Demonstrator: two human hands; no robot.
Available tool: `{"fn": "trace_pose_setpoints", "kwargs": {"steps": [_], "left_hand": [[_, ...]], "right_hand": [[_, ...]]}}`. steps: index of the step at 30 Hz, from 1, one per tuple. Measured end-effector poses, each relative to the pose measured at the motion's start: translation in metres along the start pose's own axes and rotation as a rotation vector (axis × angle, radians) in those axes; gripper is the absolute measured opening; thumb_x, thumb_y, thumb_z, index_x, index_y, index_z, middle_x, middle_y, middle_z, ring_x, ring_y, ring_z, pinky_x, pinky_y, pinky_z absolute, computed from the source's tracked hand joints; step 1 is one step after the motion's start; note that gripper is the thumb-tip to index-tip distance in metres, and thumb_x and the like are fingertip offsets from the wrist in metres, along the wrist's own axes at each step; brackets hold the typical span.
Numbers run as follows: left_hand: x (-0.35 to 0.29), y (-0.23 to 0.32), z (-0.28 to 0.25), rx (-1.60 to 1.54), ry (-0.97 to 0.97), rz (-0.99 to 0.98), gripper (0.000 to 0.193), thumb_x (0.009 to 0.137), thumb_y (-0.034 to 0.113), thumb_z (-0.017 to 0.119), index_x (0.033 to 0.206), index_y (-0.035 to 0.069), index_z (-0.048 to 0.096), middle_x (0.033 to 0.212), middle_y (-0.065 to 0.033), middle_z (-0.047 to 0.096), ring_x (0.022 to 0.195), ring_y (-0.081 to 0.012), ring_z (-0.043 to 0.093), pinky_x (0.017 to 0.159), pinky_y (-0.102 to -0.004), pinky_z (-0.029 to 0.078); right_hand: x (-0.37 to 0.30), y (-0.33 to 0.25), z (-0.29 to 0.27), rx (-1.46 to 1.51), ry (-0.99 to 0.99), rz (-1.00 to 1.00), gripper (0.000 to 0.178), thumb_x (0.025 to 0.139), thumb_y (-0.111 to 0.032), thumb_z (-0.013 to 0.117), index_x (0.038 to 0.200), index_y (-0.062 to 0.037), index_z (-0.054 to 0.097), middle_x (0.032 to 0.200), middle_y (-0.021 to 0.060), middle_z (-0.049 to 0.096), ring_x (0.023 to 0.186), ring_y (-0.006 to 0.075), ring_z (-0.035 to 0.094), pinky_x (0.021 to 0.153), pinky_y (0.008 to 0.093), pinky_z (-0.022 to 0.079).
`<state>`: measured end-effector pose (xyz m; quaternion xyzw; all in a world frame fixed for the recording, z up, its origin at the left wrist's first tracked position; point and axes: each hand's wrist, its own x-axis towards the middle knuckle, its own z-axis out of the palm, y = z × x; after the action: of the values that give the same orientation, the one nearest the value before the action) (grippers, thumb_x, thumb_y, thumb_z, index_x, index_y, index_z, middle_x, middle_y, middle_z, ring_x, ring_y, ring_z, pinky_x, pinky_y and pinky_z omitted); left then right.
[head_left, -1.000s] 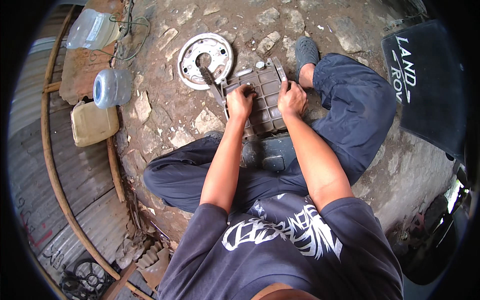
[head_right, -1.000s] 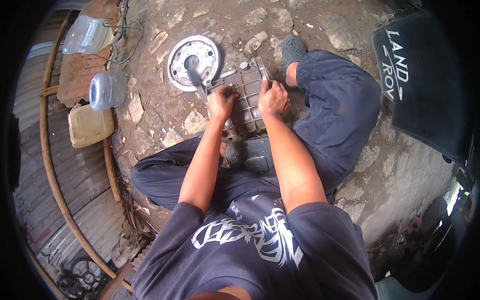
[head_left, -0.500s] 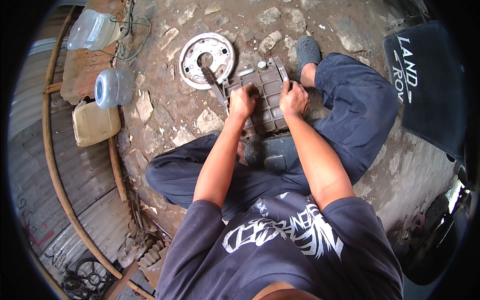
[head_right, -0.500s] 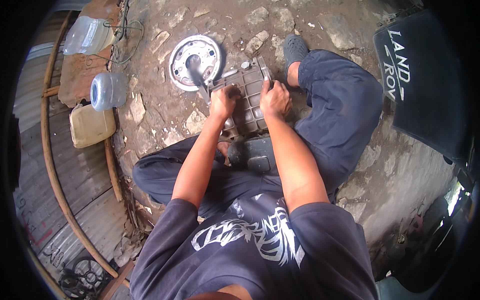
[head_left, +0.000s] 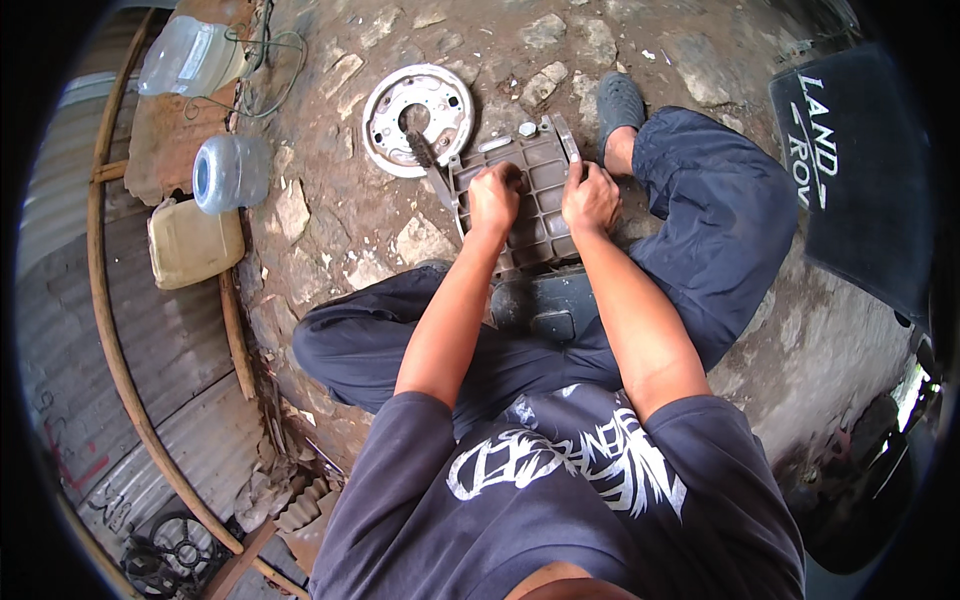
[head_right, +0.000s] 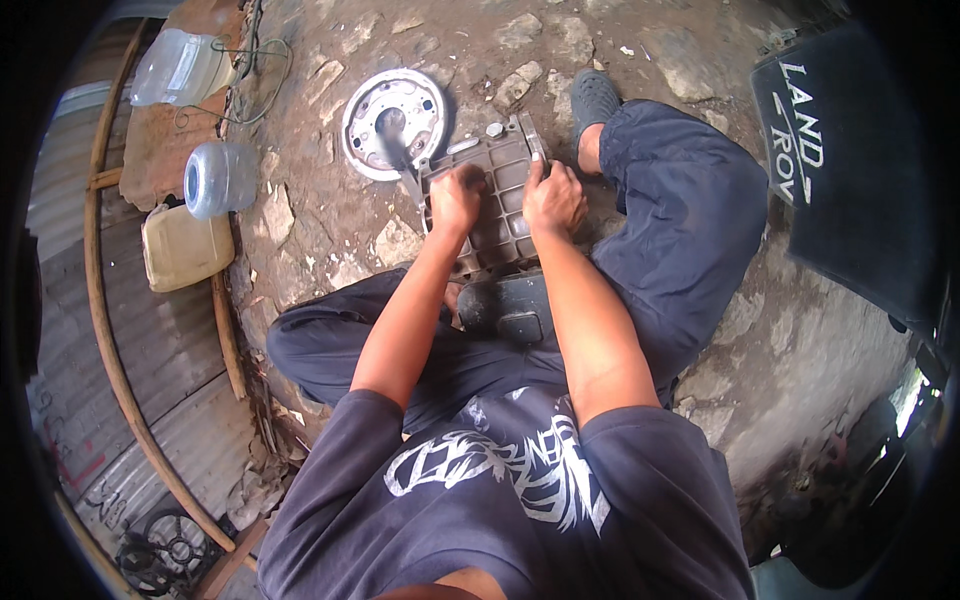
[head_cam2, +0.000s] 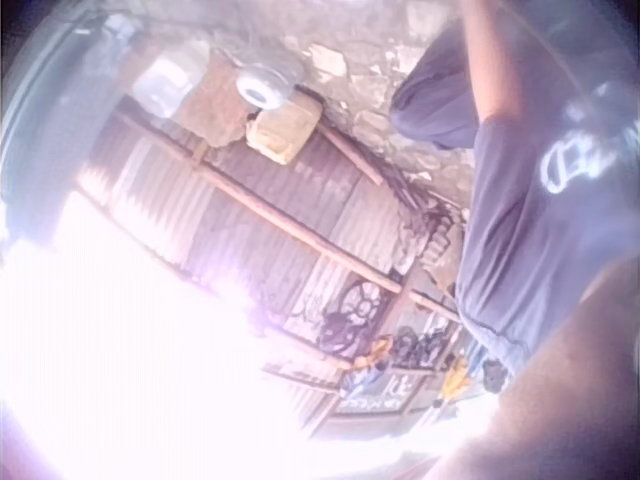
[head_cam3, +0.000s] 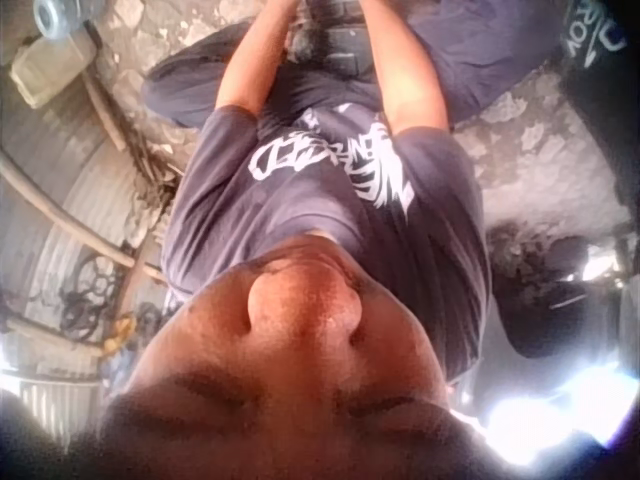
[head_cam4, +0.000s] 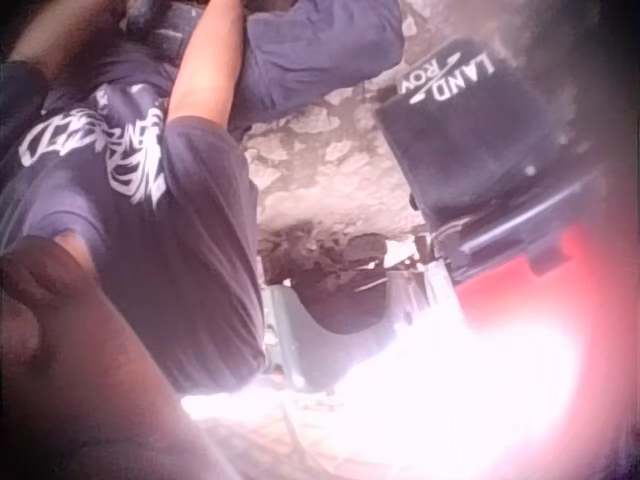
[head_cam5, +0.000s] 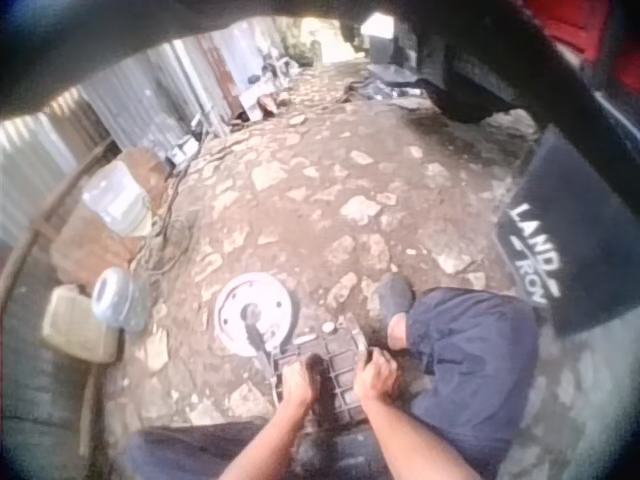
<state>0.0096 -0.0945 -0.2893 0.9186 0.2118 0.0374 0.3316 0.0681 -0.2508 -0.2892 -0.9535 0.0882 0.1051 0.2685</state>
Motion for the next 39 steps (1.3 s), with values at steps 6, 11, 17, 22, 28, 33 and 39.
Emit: {"fn": "trace_pose_setpoints", "kwargs": {"steps": [6, 11, 17, 22, 28, 33, 39], "left_hand": [[0.003, -0.015, -0.002, -0.047, -0.045, 0.005, 0.014, 0.083, 0.005, 0.075, 0.097, 0.007, 0.077, 0.097, -0.0167, 0.076, 0.094, -0.0354, 0.074, 0.086, -0.0433, 0.057], [-0.008, -0.03, -0.01, 0.023, -0.076, 0.071, 0.014, 0.083, 0.008, 0.076, 0.097, 0.009, 0.077, 0.095, -0.0135, 0.077, 0.091, -0.0344, 0.074, 0.084, -0.0423, 0.058], [0.013, -0.023, 0.003, -0.022, -0.037, 0.168, 0.013, 0.081, 0.006, 0.073, 0.094, 0.009, 0.077, 0.094, -0.0117, 0.077, 0.091, -0.0342, 0.074, 0.084, -0.0433, 0.058], [-0.002, -0.041, -0.015, -0.004, -0.105, 0.174, 0.011, 0.083, 0.007, 0.073, 0.094, 0.008, 0.076, 0.092, -0.0156, 0.075, 0.092, -0.0369, 0.071, 0.085, -0.0454, 0.057], [0.008, -0.027, -0.002, -0.055, -0.046, 0.278, 0.008, 0.083, 0.007, 0.072, 0.091, 0.006, 0.073, 0.091, -0.0147, 0.075, 0.091, -0.0378, 0.069, 0.084, -0.0466, 0.056], [0.012, -0.025, -0.001, 0.012, -0.119, 0.257, 0.01, 0.083, 0.006, 0.071, 0.091, 0.009, 0.075, 0.093, -0.0134, 0.076, 0.091, -0.0351, 0.072, 0.086, -0.0454, 0.057], [-0.003, -0.046, -0.018, 0.07, -0.12, 0.258, 0.008, 0.086, 0.01, 0.071, 0.092, 0.01, 0.077, 0.095, -0.0118, 0.076, 0.094, -0.033, 0.071, 0.086, -0.0432, 0.058]], "right_hand": [[-0.003, 0.0, -0.002, -0.002, 0.01, 0.007, 0.051, 0.103, -0.054, 0.051, 0.111, -0.0094, 0.073, 0.117, 0.0146, 0.073, 0.107, 0.0418, 0.07, 0.092, 0.054, 0.055], [-0.002, 0.001, 0.0, -0.015, -0.002, 0.004, 0.051, 0.103, -0.055, 0.051, 0.111, -0.0091, 0.073, 0.118, 0.0146, 0.072, 0.107, 0.0416, 0.07, 0.092, 0.0536, 0.055], [-0.001, -0.002, -0.004, -0.01, -0.008, 0.008, 0.05, 0.103, -0.054, 0.051, 0.11, -0.0097, 0.073, 0.118, 0.0135, 0.072, 0.107, 0.0411, 0.07, 0.091, 0.0534, 0.055], [0.001, 0.001, 0.001, 0.001, -0.003, 0.007, 0.049, 0.103, -0.054, 0.051, 0.112, -0.0106, 0.073, 0.119, 0.0126, 0.072, 0.107, 0.0411, 0.07, 0.091, 0.0534, 0.054], [-0.002, -0.002, -0.004, 0.003, -0.018, 0.013, 0.048, 0.103, -0.053, 0.052, 0.114, -0.0108, 0.073, 0.119, 0.0129, 0.072, 0.107, 0.0412, 0.07, 0.091, 0.0535, 0.054], [-0.003, -0.003, -0.002, -0.004, 0.013, 0.003, 0.047, 0.103, -0.052, 0.053, 0.113, -0.0115, 0.074, 0.117, 0.0127, 0.073, 0.106, 0.041, 0.07, 0.091, 0.0537, 0.055], [-0.004, -0.003, -0.005, -0.01, 0.011, 0.013, 0.045, 0.103, -0.051, 0.053, 0.11, -0.0122, 0.074, 0.115, 0.0117, 0.073, 0.105, 0.0404, 0.07, 0.091, 0.053, 0.055]]}}
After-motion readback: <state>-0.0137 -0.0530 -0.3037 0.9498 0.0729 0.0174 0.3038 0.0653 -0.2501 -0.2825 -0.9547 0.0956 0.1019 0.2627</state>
